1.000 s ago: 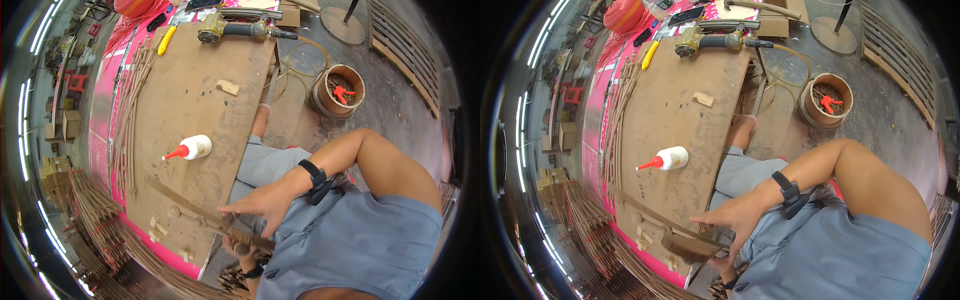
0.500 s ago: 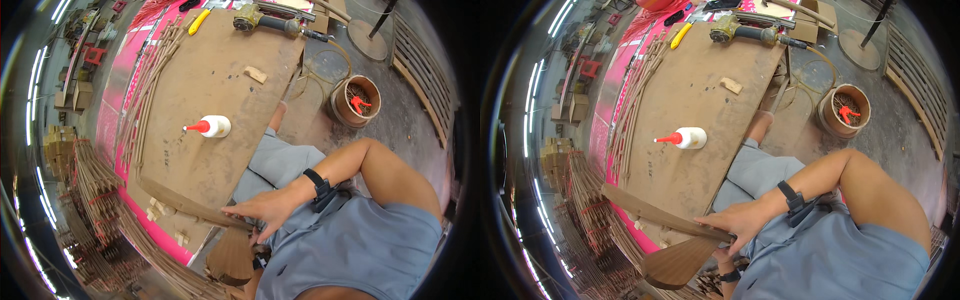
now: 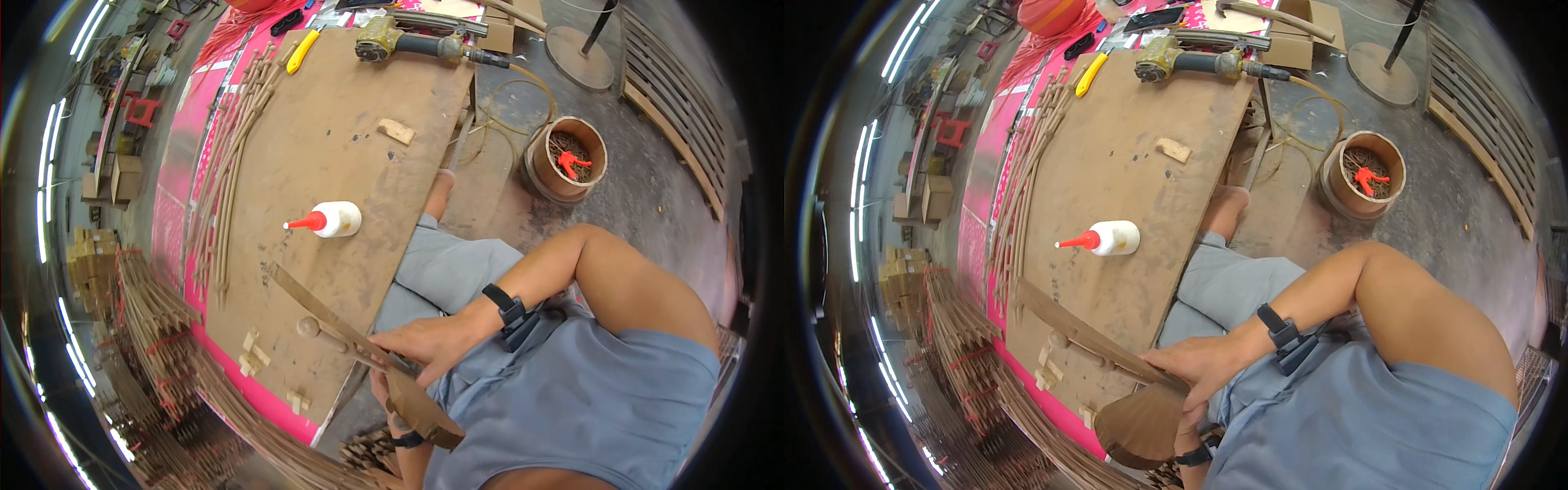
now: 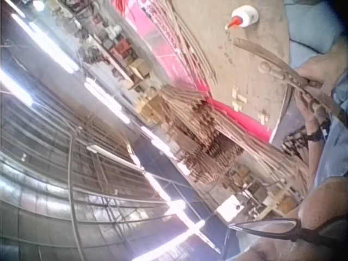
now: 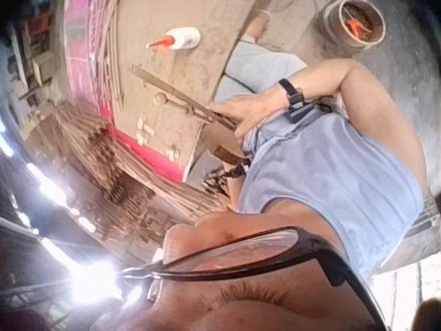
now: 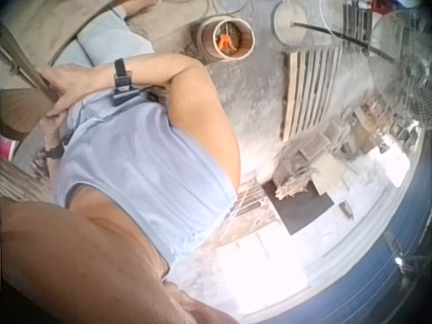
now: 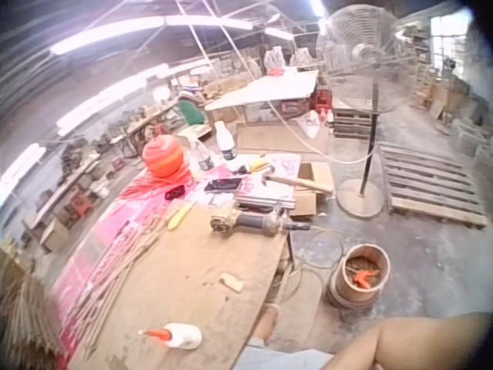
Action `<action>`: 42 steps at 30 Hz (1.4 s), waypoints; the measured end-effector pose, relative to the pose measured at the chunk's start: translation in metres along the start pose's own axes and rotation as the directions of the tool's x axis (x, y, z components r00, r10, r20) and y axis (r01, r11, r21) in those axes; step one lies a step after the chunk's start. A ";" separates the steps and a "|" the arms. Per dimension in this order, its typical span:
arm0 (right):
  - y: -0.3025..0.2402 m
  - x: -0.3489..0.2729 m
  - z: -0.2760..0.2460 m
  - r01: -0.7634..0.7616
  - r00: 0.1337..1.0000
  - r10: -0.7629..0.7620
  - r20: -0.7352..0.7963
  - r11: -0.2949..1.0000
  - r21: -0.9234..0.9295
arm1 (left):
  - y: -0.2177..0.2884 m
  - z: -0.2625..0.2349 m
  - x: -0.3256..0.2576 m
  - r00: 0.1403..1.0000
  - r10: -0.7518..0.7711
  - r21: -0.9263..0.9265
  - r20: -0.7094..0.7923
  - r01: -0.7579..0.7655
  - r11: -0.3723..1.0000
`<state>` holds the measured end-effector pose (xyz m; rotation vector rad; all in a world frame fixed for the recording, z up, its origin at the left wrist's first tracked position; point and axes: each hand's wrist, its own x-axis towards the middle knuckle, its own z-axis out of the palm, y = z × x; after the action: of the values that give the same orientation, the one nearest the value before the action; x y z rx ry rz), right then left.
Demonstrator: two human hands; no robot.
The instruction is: Applying glue and using a pneumatic nail gun to assemble wooden frame components.
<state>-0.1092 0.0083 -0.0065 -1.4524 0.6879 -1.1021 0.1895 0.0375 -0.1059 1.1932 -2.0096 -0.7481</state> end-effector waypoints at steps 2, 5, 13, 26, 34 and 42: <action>0.004 -0.001 0.004 0.001 1.000 0.000 -0.015 1.000 0.031 | 0.003 -0.001 0.006 1.000 -0.018 -0.029 -0.005 0.018 0.999; 0.006 -0.001 0.007 0.032 0.999 -0.030 -0.042 0.998 0.050 | 0.013 -0.001 0.013 0.998 -0.051 -0.107 -0.027 0.048 0.993; 0.001 -0.004 0.006 0.097 0.995 -0.096 -0.022 0.995 0.039 | 0.063 -0.030 0.093 0.994 -0.086 -0.320 -0.063 0.061 0.945; 0.009 -0.010 0.009 0.139 0.988 -0.139 0.066 0.990 0.006 | 0.155 -0.031 0.188 0.743 0.002 -0.668 0.669 0.601 0.438; 0.010 -0.008 0.007 0.264 0.964 -0.261 0.052 0.962 -0.067 | 0.136 -0.020 0.196 0.686 0.195 -0.712 0.701 0.660 0.238; 0.006 -0.011 0.009 0.205 0.976 -0.200 0.090 0.978 -0.045 | 0.152 -0.026 0.188 0.700 0.115 -0.701 0.705 0.664 0.259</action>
<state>-0.1045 0.0203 -0.0148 -1.6334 0.5212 -1.1773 0.0654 -0.0722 0.0730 0.5179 -1.1631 -2.4437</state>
